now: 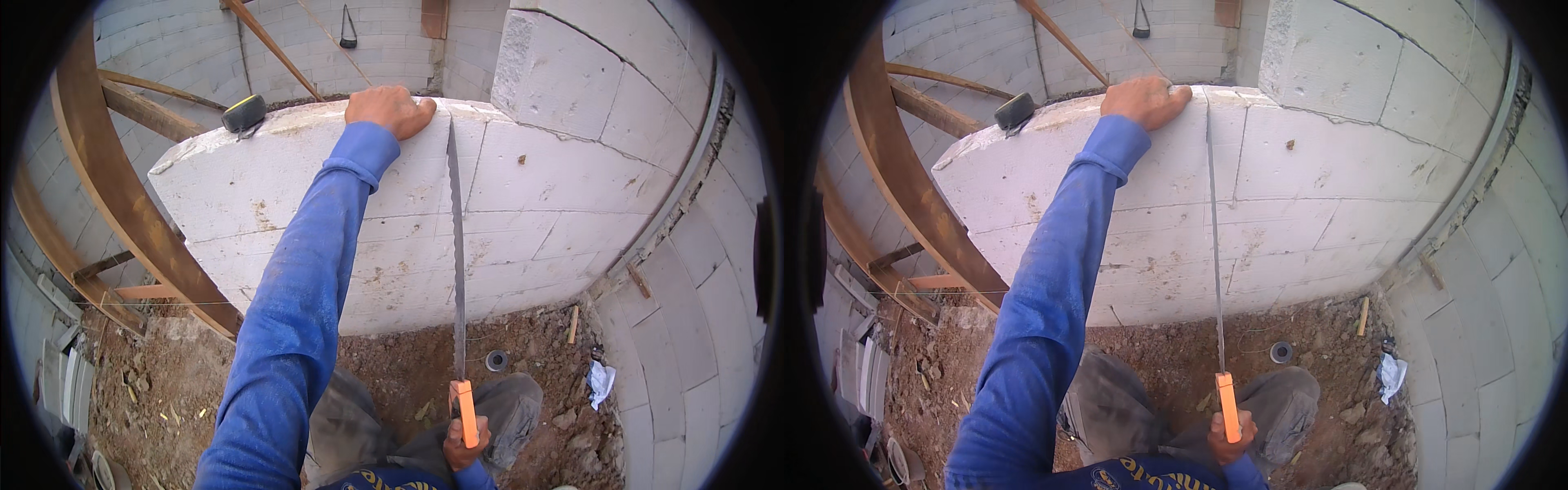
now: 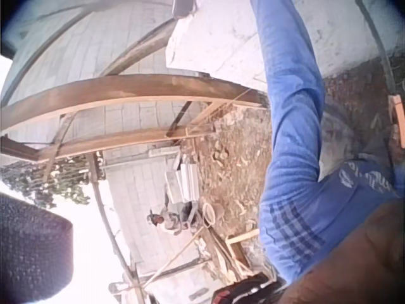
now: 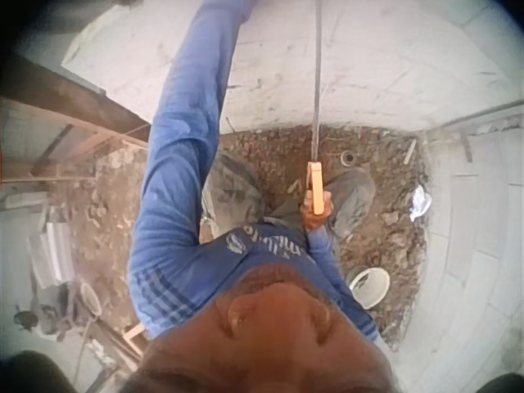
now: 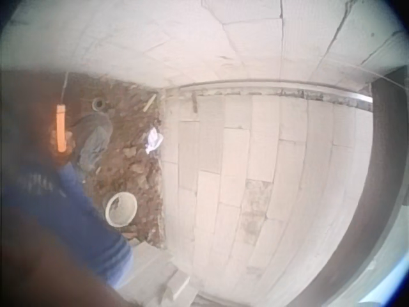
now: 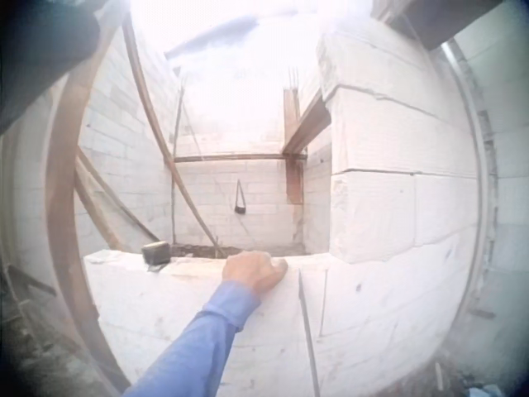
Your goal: The person saws a concrete block with a hand saw and then moves a cut piece aside.
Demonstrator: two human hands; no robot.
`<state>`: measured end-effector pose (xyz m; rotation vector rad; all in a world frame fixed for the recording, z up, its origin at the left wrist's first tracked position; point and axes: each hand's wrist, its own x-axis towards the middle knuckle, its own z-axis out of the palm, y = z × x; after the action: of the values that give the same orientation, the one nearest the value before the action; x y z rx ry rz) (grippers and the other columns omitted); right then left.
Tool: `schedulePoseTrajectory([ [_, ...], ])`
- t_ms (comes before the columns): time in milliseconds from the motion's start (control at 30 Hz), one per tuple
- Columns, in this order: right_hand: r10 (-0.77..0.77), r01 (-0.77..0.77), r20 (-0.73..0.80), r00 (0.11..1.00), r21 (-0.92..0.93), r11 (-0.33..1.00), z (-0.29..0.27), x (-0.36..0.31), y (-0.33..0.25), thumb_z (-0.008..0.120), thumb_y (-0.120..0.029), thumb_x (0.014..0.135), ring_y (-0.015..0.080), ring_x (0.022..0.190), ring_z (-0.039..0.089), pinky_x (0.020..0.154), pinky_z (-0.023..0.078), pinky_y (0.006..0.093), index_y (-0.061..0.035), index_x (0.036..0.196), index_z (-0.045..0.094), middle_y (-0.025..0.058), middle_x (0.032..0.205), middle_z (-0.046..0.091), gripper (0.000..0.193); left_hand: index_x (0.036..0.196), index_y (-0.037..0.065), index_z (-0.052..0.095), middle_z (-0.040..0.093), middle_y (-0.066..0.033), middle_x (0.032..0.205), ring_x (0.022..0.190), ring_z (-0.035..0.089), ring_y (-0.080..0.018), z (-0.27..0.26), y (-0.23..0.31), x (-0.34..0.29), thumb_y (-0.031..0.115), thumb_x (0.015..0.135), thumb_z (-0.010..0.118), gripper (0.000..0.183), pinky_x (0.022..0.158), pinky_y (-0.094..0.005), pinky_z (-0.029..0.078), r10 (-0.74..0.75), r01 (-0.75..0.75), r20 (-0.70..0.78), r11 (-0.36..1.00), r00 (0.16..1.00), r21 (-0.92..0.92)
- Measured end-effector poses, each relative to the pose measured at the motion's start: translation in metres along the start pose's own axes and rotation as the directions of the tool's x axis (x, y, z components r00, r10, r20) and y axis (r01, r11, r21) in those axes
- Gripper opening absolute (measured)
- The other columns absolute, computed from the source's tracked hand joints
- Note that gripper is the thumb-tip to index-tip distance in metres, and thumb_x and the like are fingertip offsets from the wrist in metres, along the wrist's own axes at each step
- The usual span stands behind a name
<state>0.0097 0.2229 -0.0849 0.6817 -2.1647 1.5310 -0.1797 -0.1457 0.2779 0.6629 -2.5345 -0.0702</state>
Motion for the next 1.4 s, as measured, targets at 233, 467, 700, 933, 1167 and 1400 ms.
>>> schedulePoseTrajectory([
  [233,0.03,-0.056,0.087,0.996,0.313,0.948,0.054,0.238,-0.14,0.068,-0.016,0.1,0.0143,0.059,0.045,0.056,0.041,0.0368,0.0005,0.091,0.053,0.0112,0.063,0.051,0.024,0.1,0.003,0.081,0.077,-0.019,0.101,0.095,0.074,-0.0336,0.018,-0.019,0.001,0.057,0.093,0.042,0.066,0.084,-0.0437,0.056,0.037,-0.03,-0.108,0.998,0.993,0.063],
  [467,0.071,-0.078,0.058,0.996,0.118,0.99,-0.009,0.044,-0.047,0.072,-0.024,0.095,0.0241,0.055,0.065,0.055,0.05,0.0356,-0.003,0.089,0.056,0.0104,0.063,0.06,0.027,0.105,0.006,0.08,0.076,-0.0185,0.109,0.103,0.073,-0.034,0.007,-0.007,0.002,0.059,0.093,0.04,0.068,0.09,-0.0441,0.055,0.011,-0.01,-0.03,1.0,0.999,0.022],
  [700,-0.002,-0.014,0.061,0.998,0.268,0.963,0.055,0.224,-0.115,0.067,-0.015,0.099,0.0143,0.056,0.049,0.054,0.042,0.0356,-0.0002,0.088,0.053,0.01,0.062,0.051,0.024,0.11,0.008,0.079,0.076,-0.0171,0.112,0.105,0.072,-0.0338,0.019,-0.014,0.004,0.059,0.094,0.039,0.067,0.09,-0.0448,0.055,0.02,-0.018,-0.022,0.998,1.0,0.063],
  [933,0.017,-0.011,-0.033,0.999,0.151,0.988,0.013,0.097,-0.076,0.072,-0.017,0.095,0.0208,0.052,0.058,0.055,0.047,0.035,-0.0025,0.09,0.057,0.0081,0.062,0.055,0.021,0.112,0.007,0.079,0.076,-0.0171,0.112,0.104,0.073,-0.0337,0.006,-0.004,0.005,0.057,0.094,0.04,0.066,0.089,-0.0446,0.056,0.012,-0.012,-0.004,0.999,1.0,0.049],
  [1167,-0.028,0.032,-0.032,0.999,0.144,0.989,0.016,0.137,-0.089,0.068,-0.016,0.098,0.0179,0.055,0.057,0.057,0.047,0.0331,-0.0009,0.089,0.057,0.0102,0.063,0.057,0.021,0.114,0.007,0.079,0.076,-0.0175,0.114,0.105,0.073,-0.0337,0.009,-0.006,0.004,0.057,0.095,0.038,0.067,0.091,-0.0442,0.055,0.034,-0.034,-0.001,0.997,0.999,0.065],
  [1400,0.052,-0.077,0.129,0.99,0.197,0.977,0.026,0.194,-0.122,0.07,-0.016,0.098,0.018,0.057,0.045,0.057,0.044,0.0344,0.0012,0.092,0.056,0.0112,0.064,0.054,0.023,0.117,0.006,0.077,0.074,-0.018,0.12,0.113,0.07,-0.0343,0.016,-0.016,0.001,0.059,0.095,0.037,0.07,0.097,-0.0452,0.053,0.02,-0.021,0.015,0.997,1.0,0.076],
])
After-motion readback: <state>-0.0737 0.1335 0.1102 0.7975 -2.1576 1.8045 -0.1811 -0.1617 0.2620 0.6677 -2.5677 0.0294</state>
